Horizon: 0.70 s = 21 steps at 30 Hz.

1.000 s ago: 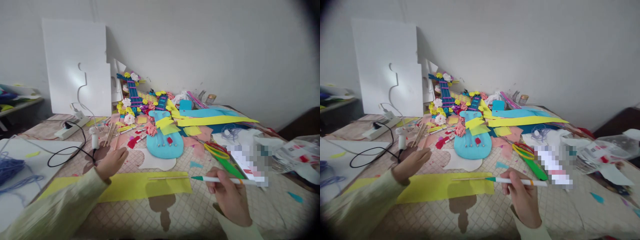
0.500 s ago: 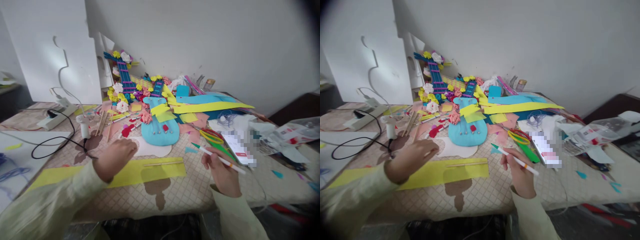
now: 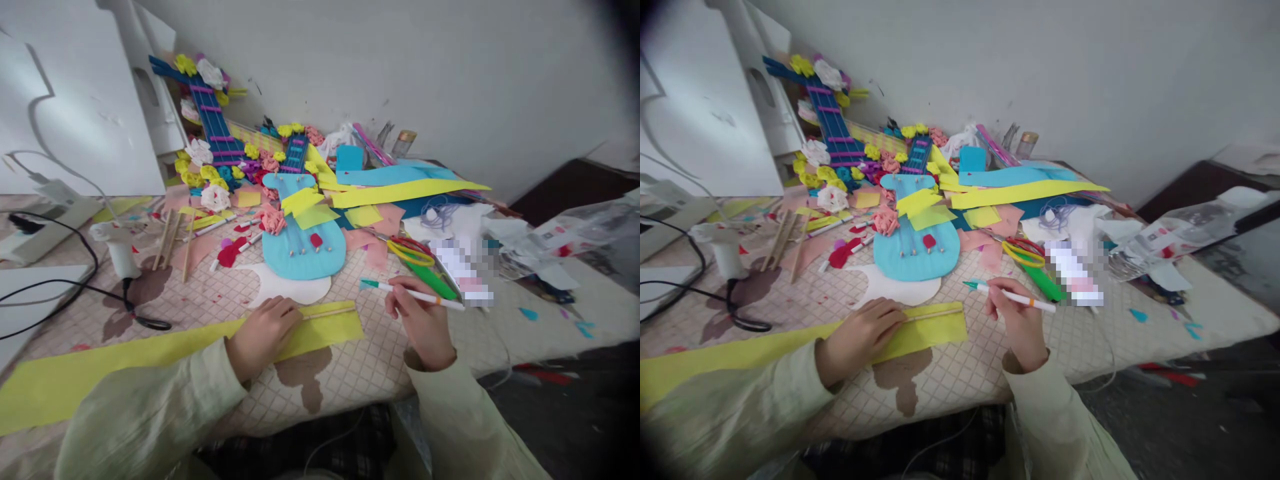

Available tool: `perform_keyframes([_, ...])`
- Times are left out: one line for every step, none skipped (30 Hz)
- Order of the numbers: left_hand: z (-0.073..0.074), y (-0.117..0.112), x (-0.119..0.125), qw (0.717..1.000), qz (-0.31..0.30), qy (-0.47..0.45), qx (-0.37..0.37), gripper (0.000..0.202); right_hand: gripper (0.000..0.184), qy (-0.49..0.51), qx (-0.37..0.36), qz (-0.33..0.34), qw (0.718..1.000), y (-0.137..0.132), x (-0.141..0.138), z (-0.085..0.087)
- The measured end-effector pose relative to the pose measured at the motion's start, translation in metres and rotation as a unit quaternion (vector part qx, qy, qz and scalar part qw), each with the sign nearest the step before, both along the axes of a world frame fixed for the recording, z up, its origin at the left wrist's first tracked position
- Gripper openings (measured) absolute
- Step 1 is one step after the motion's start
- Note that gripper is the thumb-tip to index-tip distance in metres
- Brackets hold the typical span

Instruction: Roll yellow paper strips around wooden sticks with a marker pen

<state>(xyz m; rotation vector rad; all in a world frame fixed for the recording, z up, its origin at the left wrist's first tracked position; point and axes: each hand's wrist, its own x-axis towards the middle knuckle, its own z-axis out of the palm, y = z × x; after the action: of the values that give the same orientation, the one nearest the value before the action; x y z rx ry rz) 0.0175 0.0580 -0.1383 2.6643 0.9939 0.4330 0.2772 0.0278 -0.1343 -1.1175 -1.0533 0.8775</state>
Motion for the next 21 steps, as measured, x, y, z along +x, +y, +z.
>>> perform_keyframes([-0.001,0.0,0.0,1.0,0.008,-0.007,-0.005,0.02,0.009,0.004,-0.004,0.002,1.0,0.001,0.001,0.001])
perform_keyframes([-0.002,-0.001,0.001,1.0,0.015,-0.014,-0.009,0.019,0.01,0.008,-0.007,0.008,1.0,0.002,0.001,0.003])
perform_keyframes([-0.002,-0.001,0.001,1.0,0.02,-0.019,-0.014,0.019,0.011,0.011,-0.009,0.018,1.0,0.004,0.0,0.005])
perform_keyframes([-0.003,-0.001,0.001,0.999,0.023,-0.024,-0.018,0.019,0.012,0.012,-0.01,0.032,0.999,0.006,0.0,0.009])
perform_keyframes([-0.003,-0.002,0.001,0.999,0.024,-0.029,-0.02,0.018,0.011,0.011,-0.01,0.048,0.999,0.009,-0.002,0.012])
perform_keyframes([-0.003,-0.002,0.001,0.999,0.023,-0.034,-0.02,0.018,0.01,0.008,-0.011,0.066,0.998,0.013,-0.004,0.017])
perform_keyframes([-0.003,-0.002,0.001,0.999,0.022,-0.037,-0.017,0.018,0.01,0.005,-0.012,0.085,0.996,0.017,-0.006,0.021])
perform_keyframes([-0.003,-0.002,0.001,0.999,0.021,-0.037,-0.012,0.017,0.009,0.002,-0.014,0.105,0.994,0.021,-0.009,0.026])
perform_keyframes([-0.003,-0.003,0.001,0.999,0.02,-0.032,-0.006,0.017,0.008,0.001,-0.014,0.125,0.992,0.026,-0.012,0.03])
perform_keyframes([-0.003,-0.003,0.001,1.0,0.019,-0.025,0.001,0.017,0.006,-0.001,-0.013,0.145,0.989,0.032,-0.016,0.033])
perform_keyframes([-0.003,-0.004,0.001,1.0,0.019,-0.016,0.006,0.017,0.005,-0.003,-0.01,0.162,0.987,0.037,-0.02,0.036])
perform_keyframes([-0.003,-0.004,0.002,1.0,0.019,-0.009,0.011,0.017,0.004,-0.004,-0.008,0.178,0.984,0.042,-0.024,0.038])
perform_keyframes([-0.003,-0.004,0.002,1.0,0.019,-0.005,0.015,0.017,0.005,-0.005,-0.008,0.19,0.982,0.047,-0.028,0.038])
perform_keyframes([-0.003,-0.004,0.002,1.0,0.018,-0.003,0.018,0.017,0.005,-0.003,-0.014,0.2,0.98,0.052,-0.032,0.036])
perform_keyframes([-0.004,-0.004,0.002,1.0,0.016,-0.004,0.02,0.017,0.004,0.002,-0.026,0.209,0.978,0.055,-0.036,0.034])
perform_keyframes([-0.004,-0.004,0.002,1.0,0.014,-0.005,0.021,0.017,0.003,0.008,-0.042,0.219,0.975,0.057,-0.039,0.03])
perform_keyframes([-0.004,-0.004,0.002,1.0,0.012,-0.006,0.022,0.017,0.004,0.015,-0.06,0.226,0.972,0.058,-0.041,0.026])
perform_keyframes([-0.004,-0.004,0.002,1.0,0.012,-0.007,0.023,0.017,0.006,0.02,-0.076,0.233,0.969,0.058,-0.043,0.022])
perform_keyframes([-0.004,-0.004,0.003,1.0,0.012,-0.009,0.022,0.017,0.006,0.021,-0.091,0.24,0.966,0.057,-0.045,0.017])
perform_keyframes([-0.004,-0.003,0.003,1.0,0.012,-0.01,0.022,0.018,0.007,0.017,-0.102,0.245,0.964,0.055,-0.045,0.013])
perform_keyframes([-0.004,-0.003,0.003,1.0,0.012,-0.013,0.022,0.019,0.008,0.01,-0.112,0.249,0.962,0.053,-0.046,0.009])
